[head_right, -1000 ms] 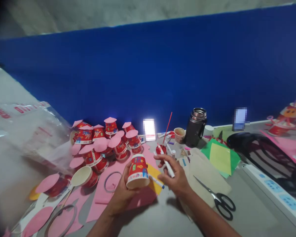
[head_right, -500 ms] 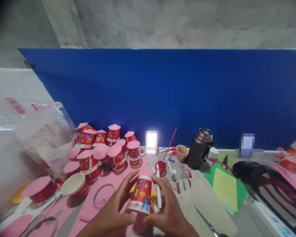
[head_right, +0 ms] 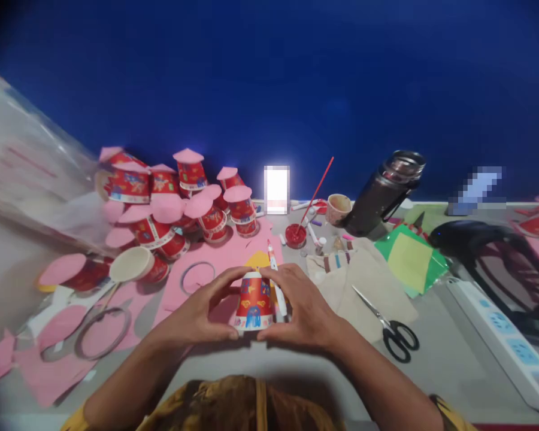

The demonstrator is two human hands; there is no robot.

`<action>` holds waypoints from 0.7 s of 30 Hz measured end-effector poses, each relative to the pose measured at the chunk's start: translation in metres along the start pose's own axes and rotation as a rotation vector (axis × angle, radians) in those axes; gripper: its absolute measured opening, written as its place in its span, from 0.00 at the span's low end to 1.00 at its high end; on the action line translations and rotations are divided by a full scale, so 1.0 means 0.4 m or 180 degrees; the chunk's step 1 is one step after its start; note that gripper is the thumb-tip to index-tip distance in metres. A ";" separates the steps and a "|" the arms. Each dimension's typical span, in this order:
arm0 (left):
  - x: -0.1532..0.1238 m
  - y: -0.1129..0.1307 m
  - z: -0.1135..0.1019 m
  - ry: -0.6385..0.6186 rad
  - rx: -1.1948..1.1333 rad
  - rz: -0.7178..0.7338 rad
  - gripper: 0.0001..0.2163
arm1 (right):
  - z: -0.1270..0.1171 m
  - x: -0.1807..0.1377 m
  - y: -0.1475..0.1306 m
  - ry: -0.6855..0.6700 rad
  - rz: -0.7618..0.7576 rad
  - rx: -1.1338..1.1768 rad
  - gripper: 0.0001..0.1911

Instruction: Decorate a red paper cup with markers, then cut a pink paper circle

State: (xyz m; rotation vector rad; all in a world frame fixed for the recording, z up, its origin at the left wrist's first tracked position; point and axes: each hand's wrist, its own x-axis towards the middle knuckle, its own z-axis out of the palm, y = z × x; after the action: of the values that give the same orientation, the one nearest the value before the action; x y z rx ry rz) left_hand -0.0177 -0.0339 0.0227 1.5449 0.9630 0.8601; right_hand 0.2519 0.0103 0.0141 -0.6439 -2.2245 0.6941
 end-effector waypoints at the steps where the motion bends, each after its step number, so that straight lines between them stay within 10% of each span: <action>1: -0.004 -0.008 0.001 0.0006 0.0038 0.0030 0.44 | 0.004 0.000 -0.003 -0.0024 0.0001 -0.0007 0.54; 12: 0.061 0.059 0.046 0.0397 0.0882 0.0182 0.42 | -0.002 0.001 0.018 0.0156 0.0490 0.0222 0.57; 17: 0.045 0.043 0.020 0.0632 0.1407 0.0277 0.40 | -0.022 -0.010 -0.017 0.0925 0.0492 0.0257 0.23; 21: 0.008 0.016 0.005 0.0961 0.1664 0.0298 0.39 | -0.028 -0.025 -0.047 0.1044 0.0193 0.0594 0.18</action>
State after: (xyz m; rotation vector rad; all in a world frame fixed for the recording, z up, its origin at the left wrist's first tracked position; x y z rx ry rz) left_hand -0.0138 -0.0324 0.0286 1.9466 1.4255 0.9754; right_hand 0.2620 -0.0062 0.0282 -0.6796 -1.8229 0.7571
